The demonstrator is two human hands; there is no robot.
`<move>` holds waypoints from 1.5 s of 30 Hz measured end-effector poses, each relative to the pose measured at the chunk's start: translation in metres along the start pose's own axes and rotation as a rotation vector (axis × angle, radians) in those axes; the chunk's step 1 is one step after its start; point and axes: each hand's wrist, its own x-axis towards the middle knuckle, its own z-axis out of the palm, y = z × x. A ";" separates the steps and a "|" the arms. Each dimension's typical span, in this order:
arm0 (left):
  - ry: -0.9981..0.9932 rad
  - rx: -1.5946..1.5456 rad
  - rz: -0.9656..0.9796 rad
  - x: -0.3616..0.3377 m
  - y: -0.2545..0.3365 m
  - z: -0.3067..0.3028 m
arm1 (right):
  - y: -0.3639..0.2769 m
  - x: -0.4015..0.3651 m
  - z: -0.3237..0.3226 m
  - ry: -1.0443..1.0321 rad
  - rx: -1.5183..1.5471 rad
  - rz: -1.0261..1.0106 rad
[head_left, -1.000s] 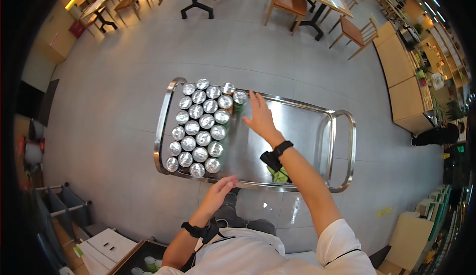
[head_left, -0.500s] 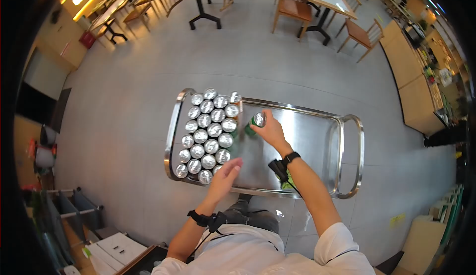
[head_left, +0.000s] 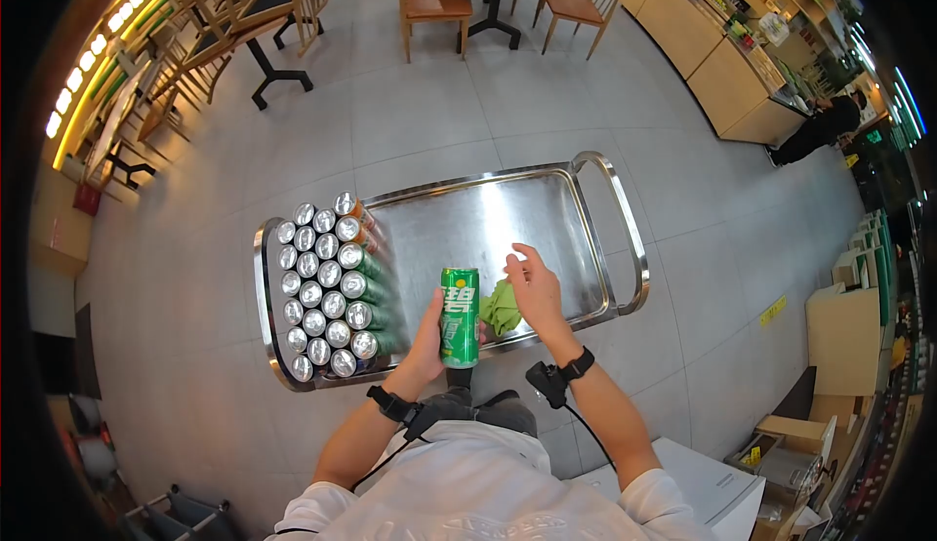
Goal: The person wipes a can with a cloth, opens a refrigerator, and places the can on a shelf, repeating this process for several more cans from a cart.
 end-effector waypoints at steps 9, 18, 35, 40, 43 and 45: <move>0.046 -0.069 0.073 -0.029 0.007 0.003 | 0.178 0.012 0.034 0.118 -0.991 -0.393; 0.019 -0.066 0.092 -0.039 0.013 -0.002 | 0.125 0.016 0.019 0.314 -0.055 -0.030; -0.297 0.050 0.007 -0.027 -0.012 0.085 | -0.058 -0.134 0.011 0.613 -0.475 -0.763; -0.341 -0.033 -0.055 -0.022 0.001 0.065 | -0.045 -0.157 0.023 0.416 -0.550 -0.799; -0.388 -0.021 -0.064 -0.038 -0.002 0.069 | -0.034 -0.159 0.018 0.239 -0.725 -1.043; -0.463 -0.020 -0.088 -0.037 -0.008 0.062 | -0.036 -0.156 0.013 0.196 -0.712 -1.245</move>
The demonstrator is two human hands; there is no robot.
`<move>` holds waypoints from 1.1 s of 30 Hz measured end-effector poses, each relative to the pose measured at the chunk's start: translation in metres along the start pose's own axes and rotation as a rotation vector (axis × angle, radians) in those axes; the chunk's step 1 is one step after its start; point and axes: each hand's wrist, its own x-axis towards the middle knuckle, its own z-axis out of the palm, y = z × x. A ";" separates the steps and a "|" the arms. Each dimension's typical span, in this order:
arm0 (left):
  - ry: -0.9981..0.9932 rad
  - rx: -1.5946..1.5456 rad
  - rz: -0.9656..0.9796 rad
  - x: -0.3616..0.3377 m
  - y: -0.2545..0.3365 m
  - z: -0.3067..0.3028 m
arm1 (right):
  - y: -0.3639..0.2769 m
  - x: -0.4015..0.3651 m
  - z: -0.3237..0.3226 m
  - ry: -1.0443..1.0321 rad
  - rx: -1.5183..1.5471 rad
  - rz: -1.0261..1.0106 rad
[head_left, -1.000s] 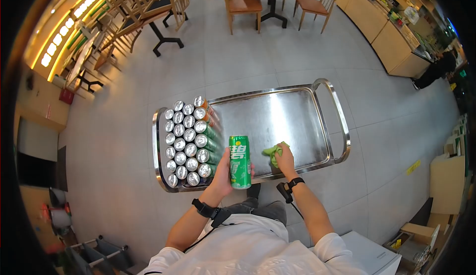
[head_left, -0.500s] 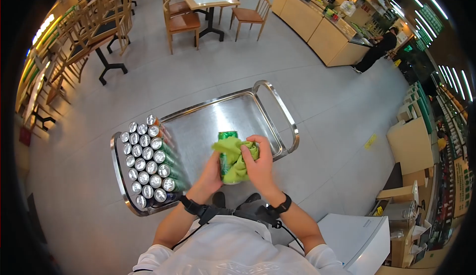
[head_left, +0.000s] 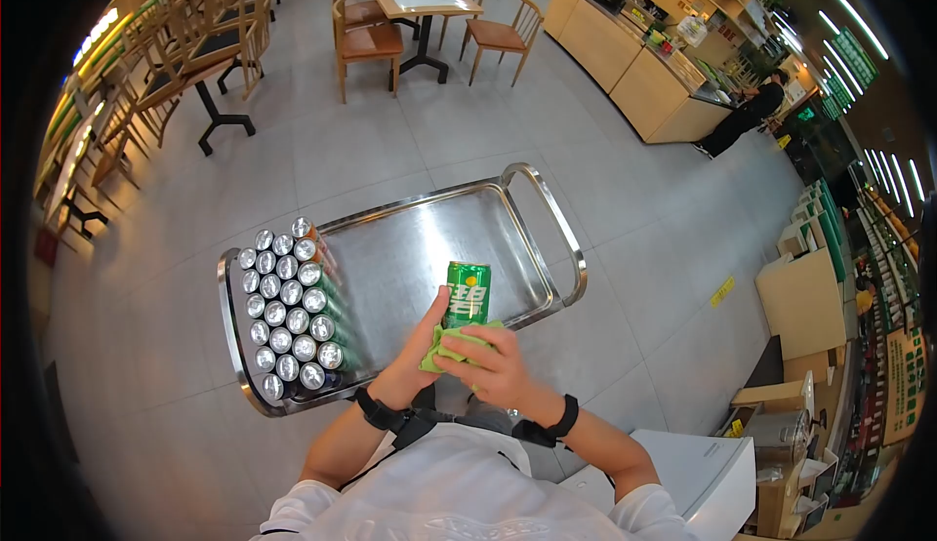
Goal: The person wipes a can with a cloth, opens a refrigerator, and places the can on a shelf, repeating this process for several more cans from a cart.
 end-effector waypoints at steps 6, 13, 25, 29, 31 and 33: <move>0.224 0.237 0.195 -0.006 -0.011 0.043 | 0.017 0.059 -0.034 0.264 -0.102 0.253; 0.060 0.033 0.182 -0.004 0.003 0.026 | -0.027 0.028 -0.021 0.203 -0.094 0.287; 0.071 0.167 0.016 0.002 -0.021 0.059 | 0.011 0.034 -0.060 0.367 -0.155 0.342; 0.091 0.019 0.001 0.005 -0.005 0.059 | -0.025 0.010 -0.050 0.120 -0.007 0.122; -0.001 -0.063 -0.103 0.005 0.003 0.052 | -0.026 0.010 -0.051 0.056 0.063 0.051; -0.219 -0.115 -0.125 0.011 -0.004 0.033 | -0.018 0.013 -0.060 0.021 0.055 -0.048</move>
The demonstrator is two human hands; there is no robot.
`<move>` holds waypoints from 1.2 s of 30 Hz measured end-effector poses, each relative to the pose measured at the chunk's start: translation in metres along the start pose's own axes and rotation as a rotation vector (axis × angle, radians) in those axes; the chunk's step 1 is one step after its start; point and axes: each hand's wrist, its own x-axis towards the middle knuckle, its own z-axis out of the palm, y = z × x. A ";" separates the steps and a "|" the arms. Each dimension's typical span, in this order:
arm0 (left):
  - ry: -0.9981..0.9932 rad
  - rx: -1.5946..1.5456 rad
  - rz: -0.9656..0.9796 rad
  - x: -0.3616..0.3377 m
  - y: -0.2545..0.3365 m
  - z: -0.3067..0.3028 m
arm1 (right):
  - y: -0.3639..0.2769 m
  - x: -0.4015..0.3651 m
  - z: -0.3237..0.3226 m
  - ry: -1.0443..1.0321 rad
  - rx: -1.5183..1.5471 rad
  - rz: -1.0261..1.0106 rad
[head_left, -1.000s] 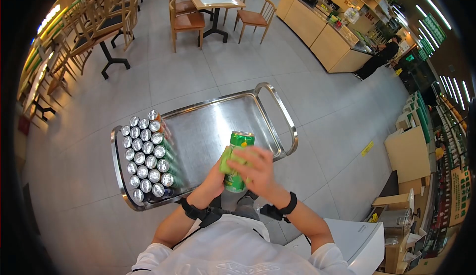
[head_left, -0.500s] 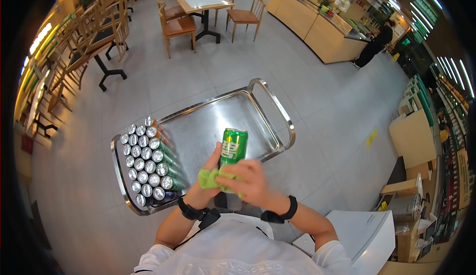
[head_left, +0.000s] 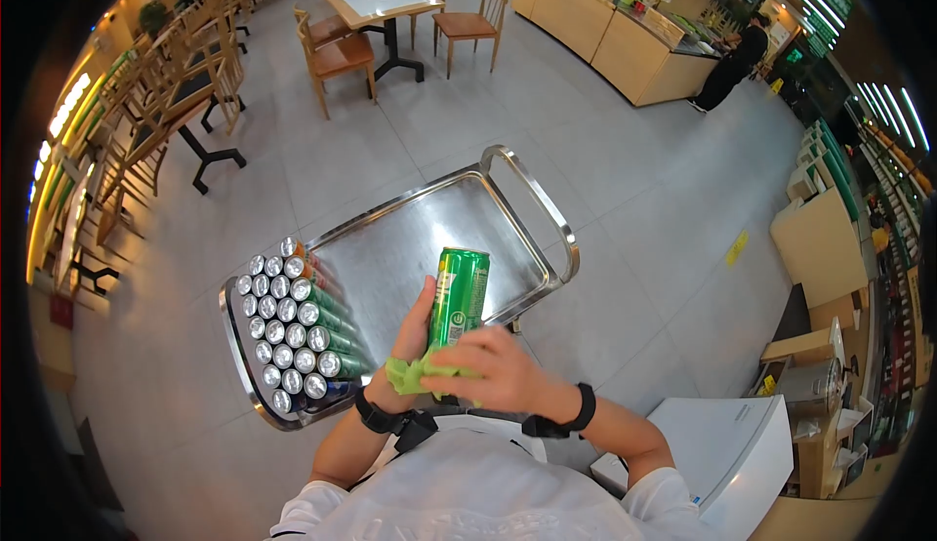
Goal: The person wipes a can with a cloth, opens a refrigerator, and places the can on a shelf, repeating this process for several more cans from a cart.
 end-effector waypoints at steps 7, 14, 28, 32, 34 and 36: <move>0.323 0.182 0.142 0.008 -0.024 0.031 | 0.045 0.022 -0.019 0.377 -0.162 0.375; 0.222 -0.113 -0.010 0.002 -0.004 0.023 | -0.001 -0.009 0.012 0.099 -0.068 0.097; 0.256 0.153 0.186 -0.003 -0.014 0.041 | 0.019 0.004 -0.004 0.267 -0.253 0.362; 0.531 0.414 0.289 -0.016 -0.016 0.073 | -0.010 0.001 0.001 0.008 -0.113 0.408; 0.535 0.455 0.345 -0.021 -0.016 0.071 | -0.017 -0.001 0.001 -0.112 -0.056 0.431; 0.544 0.481 0.372 -0.021 -0.013 0.070 | -0.017 0.000 -0.005 -0.181 -0.021 0.441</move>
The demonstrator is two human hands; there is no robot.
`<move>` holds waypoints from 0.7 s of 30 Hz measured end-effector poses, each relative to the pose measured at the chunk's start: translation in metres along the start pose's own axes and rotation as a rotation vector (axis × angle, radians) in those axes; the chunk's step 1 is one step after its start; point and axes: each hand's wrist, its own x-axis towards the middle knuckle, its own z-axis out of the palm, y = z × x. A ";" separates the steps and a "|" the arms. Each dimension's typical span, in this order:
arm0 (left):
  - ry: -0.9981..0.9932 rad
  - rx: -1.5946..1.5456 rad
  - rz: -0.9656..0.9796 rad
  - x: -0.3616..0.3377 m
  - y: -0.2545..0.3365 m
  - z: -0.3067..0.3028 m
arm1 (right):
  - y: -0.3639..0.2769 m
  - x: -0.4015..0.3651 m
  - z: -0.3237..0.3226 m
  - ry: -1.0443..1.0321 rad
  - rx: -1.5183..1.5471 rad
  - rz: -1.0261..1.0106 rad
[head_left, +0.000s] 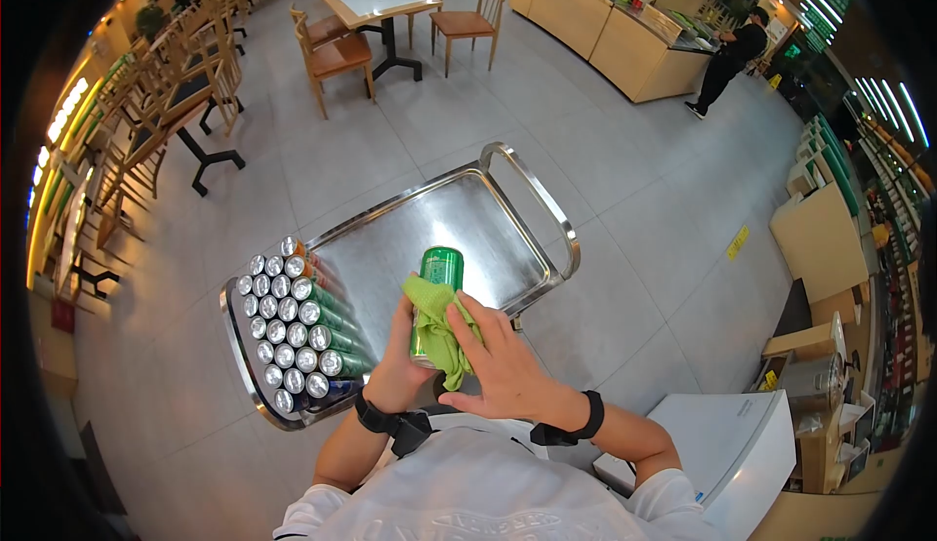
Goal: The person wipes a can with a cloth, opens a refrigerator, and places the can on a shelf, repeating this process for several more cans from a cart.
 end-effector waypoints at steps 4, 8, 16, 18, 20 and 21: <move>-0.077 -0.391 -0.276 0.020 -0.012 -0.027 | 0.010 -0.005 -0.007 -0.087 -0.028 -0.059; -0.265 -0.342 -0.338 0.039 -0.023 -0.054 | 0.002 -0.008 -0.014 -0.094 0.111 -0.201; -0.157 -0.172 -0.179 0.017 -0.024 -0.024 | 0.037 0.023 -0.026 0.430 -0.031 -0.019; -0.129 -0.234 -0.175 0.018 -0.020 -0.021 | 0.032 0.023 -0.020 0.509 -0.029 0.030; -0.226 -0.334 -0.171 0.023 -0.018 -0.027 | 0.013 0.011 -0.008 0.355 -0.036 -0.109; -0.269 -0.389 -0.217 0.029 -0.020 -0.036 | 0.008 0.006 0.000 0.354 -0.035 -0.112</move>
